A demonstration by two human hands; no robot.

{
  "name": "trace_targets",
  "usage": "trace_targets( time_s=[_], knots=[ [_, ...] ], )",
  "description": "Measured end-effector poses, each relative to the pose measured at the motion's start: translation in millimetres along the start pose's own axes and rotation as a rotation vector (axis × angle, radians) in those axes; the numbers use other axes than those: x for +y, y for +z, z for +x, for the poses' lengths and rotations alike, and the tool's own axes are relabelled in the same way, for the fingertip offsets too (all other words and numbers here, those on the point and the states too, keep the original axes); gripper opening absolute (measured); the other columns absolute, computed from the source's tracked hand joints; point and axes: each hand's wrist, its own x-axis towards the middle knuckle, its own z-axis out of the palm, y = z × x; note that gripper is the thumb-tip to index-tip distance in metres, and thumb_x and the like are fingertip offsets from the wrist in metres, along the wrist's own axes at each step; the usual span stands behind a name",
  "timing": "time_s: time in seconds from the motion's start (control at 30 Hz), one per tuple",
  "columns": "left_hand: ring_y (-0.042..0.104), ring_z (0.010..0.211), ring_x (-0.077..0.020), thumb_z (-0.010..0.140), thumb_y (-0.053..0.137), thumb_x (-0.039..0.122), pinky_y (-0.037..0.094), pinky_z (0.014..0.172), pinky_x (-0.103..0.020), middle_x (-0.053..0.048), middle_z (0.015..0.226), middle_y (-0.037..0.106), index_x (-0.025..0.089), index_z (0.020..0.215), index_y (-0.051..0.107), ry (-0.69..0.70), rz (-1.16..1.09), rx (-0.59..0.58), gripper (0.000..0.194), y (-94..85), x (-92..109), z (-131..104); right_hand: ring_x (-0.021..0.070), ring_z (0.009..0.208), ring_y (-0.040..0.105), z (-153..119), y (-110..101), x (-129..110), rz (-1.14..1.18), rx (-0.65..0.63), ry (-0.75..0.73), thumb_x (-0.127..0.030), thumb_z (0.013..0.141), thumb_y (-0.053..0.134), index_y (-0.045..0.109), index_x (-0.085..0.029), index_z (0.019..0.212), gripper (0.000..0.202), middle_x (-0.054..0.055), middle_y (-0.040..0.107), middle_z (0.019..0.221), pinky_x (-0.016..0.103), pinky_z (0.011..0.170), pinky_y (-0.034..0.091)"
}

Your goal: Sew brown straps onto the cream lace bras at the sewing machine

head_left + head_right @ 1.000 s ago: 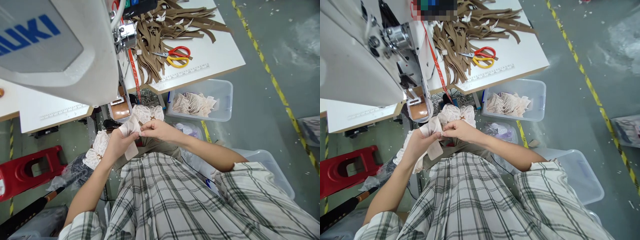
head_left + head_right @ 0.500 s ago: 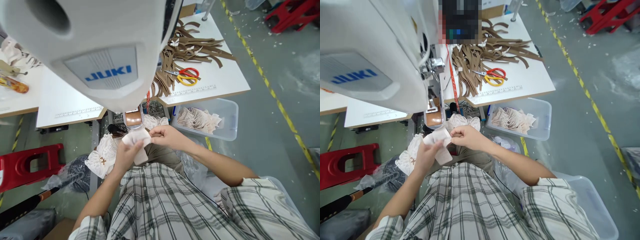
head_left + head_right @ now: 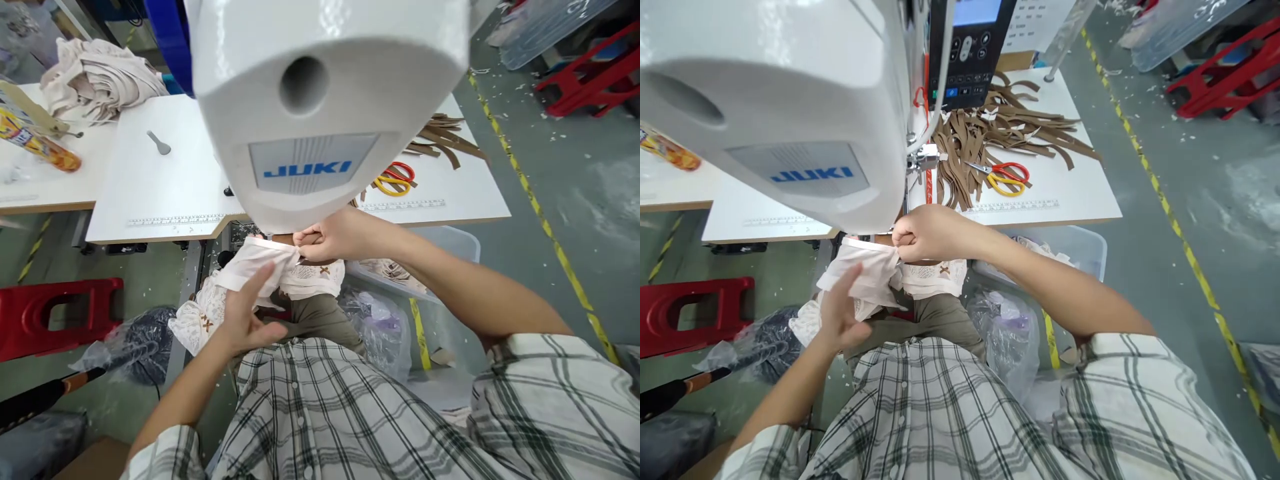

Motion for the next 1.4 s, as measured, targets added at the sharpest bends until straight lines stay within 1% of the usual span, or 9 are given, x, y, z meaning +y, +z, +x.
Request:
trace_targets(
  time_s=[0.1,0.2,0.47,0.63,0.8,0.87,0.97,1.07,1.4],
  knots=[
    [0.058,0.124,-0.0385,0.063,0.081,0.062,0.038,0.113,-0.05,-0.015,0.125,0.068,0.026,0.13,0.065,0.241,0.312,-0.191,0.077,-12.5,-19,19,0.0079,0.053,0.024,6,3,-2,-0.138,0.033,0.029,-0.014,0.073,0.059,0.042,-0.019,0.055,0.026,-0.004,0.032,0.054,0.027,0.053,0.024],
    [0.063,0.119,-0.0348,0.069,0.08,0.055,0.04,0.113,-0.045,-0.012,0.127,0.069,0.028,0.129,0.067,0.3,0.502,-0.27,0.067,-16.3,-31,30,0.009,0.055,0.023,7,5,-6,-0.189,0.03,0.054,-0.016,0.075,0.06,0.037,-0.02,0.055,0.03,-0.004,0.031,0.054,0.029,0.056,0.022],
    [0.069,0.103,-0.0283,0.082,0.073,0.046,0.052,0.099,-0.04,-0.006,0.112,0.074,0.034,0.144,0.051,0.595,0.77,-0.177,0.067,-18.7,-36,39,0.0088,0.056,0.021,5,-1,-13,-0.235,-0.038,0.112,-0.019,0.077,0.056,0.029,-0.02,0.057,0.034,-0.006,0.027,0.055,0.029,0.057,0.018],
    [0.072,0.095,-0.0275,0.086,0.07,0.045,0.057,0.084,-0.036,-0.008,0.103,0.075,0.028,0.151,0.04,0.728,0.905,-0.149,0.074,-18.1,-33,45,0.0087,0.056,0.019,5,-2,-14,-0.243,-0.025,0.103,-0.019,0.078,0.057,0.028,-0.02,0.057,0.036,-0.006,0.024,0.054,0.03,0.056,0.016],
    [0.071,0.099,-0.0262,0.087,0.068,0.033,0.055,0.087,-0.034,-0.008,0.108,0.075,0.026,0.148,0.043,0.657,0.85,-0.173,0.067,-14.9,-20,46,0.0105,0.056,0.035,-2,3,-3,-0.332,0.052,0.001,-0.018,0.082,0.058,0.052,-0.018,0.061,0.021,-0.003,0.046,0.06,0.028,0.056,0.024],
    [0.072,0.098,-0.0245,0.087,0.067,0.03,0.054,0.09,-0.033,-0.007,0.107,0.075,0.025,0.147,0.044,0.574,0.82,-0.191,0.064,-12.7,-12,44,0.0156,0.075,0.054,-8,10,9,-0.348,0.168,-0.091,-0.022,0.088,0.059,0.066,-0.019,0.083,0.01,0.004,0.064,0.083,0.028,0.065,0.037],
    [0.072,0.091,-0.0226,0.087,0.067,0.027,0.054,0.086,-0.031,-0.006,0.106,0.076,0.024,0.144,0.046,0.484,0.799,-0.174,0.061,-8.7,0,41,0.0238,0.107,0.059,-15,23,29,-0.353,0.389,-0.211,-0.028,0.095,0.056,0.071,-0.022,0.104,0.019,0.01,0.067,0.112,0.037,0.088,0.044],
    [0.072,0.092,-0.0232,0.087,0.066,0.026,0.054,0.083,-0.03,-0.006,0.108,0.075,0.024,0.141,0.05,0.454,0.783,-0.171,0.056,-5.4,5,40,0.0239,0.107,0.06,-15,33,41,-0.326,0.496,-0.254,-0.026,0.095,0.054,0.073,-0.021,0.096,0.02,0.01,0.068,0.109,0.039,0.091,0.045],
    [0.071,0.095,-0.0244,0.088,0.064,0.023,0.054,0.082,-0.032,-0.007,0.113,0.074,0.024,0.142,0.05,0.401,0.834,-0.125,0.056,6.1,12,39,0.0211,0.1,0.064,-12,34,40,-0.311,0.55,-0.26,-0.021,0.09,0.062,0.073,-0.021,0.089,0.011,0.006,0.071,0.098,0.037,0.092,0.048]
  ],
)
